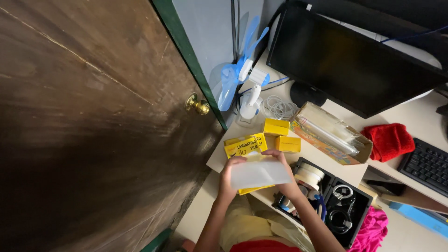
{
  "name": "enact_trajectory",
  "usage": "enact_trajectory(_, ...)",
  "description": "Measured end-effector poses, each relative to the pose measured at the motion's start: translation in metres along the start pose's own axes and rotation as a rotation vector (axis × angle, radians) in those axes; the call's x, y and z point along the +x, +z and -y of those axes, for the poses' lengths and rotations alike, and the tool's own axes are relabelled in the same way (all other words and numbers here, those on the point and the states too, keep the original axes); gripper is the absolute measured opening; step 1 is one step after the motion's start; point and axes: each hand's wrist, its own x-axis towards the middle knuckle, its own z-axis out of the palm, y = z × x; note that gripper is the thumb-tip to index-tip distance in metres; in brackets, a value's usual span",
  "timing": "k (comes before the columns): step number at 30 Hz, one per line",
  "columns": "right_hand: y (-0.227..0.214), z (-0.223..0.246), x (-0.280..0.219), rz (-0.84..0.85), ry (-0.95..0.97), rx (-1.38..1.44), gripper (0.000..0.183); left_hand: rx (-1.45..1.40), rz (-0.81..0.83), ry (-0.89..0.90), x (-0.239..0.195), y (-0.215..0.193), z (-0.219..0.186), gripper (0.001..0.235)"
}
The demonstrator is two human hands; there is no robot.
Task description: Organize and inspect laminating film sheets and their packaging at a workstation.
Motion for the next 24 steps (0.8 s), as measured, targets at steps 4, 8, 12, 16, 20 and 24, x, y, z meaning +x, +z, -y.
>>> enact_trajectory(4,0.003,-0.045,-0.004,-0.022,-0.046,-0.043,0.051,0.019,-0.033,-0.044,-0.006,0.003,0.009,0.033)
enact_trajectory(8,0.008,-0.075,0.002,-0.158,0.082,-0.270,0.038,0.252,-0.076,-0.381,-0.024,0.005,0.042,0.022)
enact_trajectory(12,0.015,-0.076,0.016,-0.162,0.051,-0.366,0.037,0.328,-0.242,-0.368,-0.036,0.009,0.058,0.035)
enact_trajectory(16,0.021,-0.078,0.026,-0.168,0.020,-0.429,0.043,0.356,-0.295,-0.290,-0.039,0.003,0.060,0.061)
enact_trajectory(20,0.024,-0.089,0.029,-0.191,-0.017,-0.455,0.050,0.365,-0.235,-0.346,-0.036,-0.002,0.059,0.069)
enact_trajectory(24,0.023,-0.102,0.029,-0.219,-0.047,-0.486,0.058,0.341,-0.171,-0.323,-0.036,-0.008,0.072,0.069)
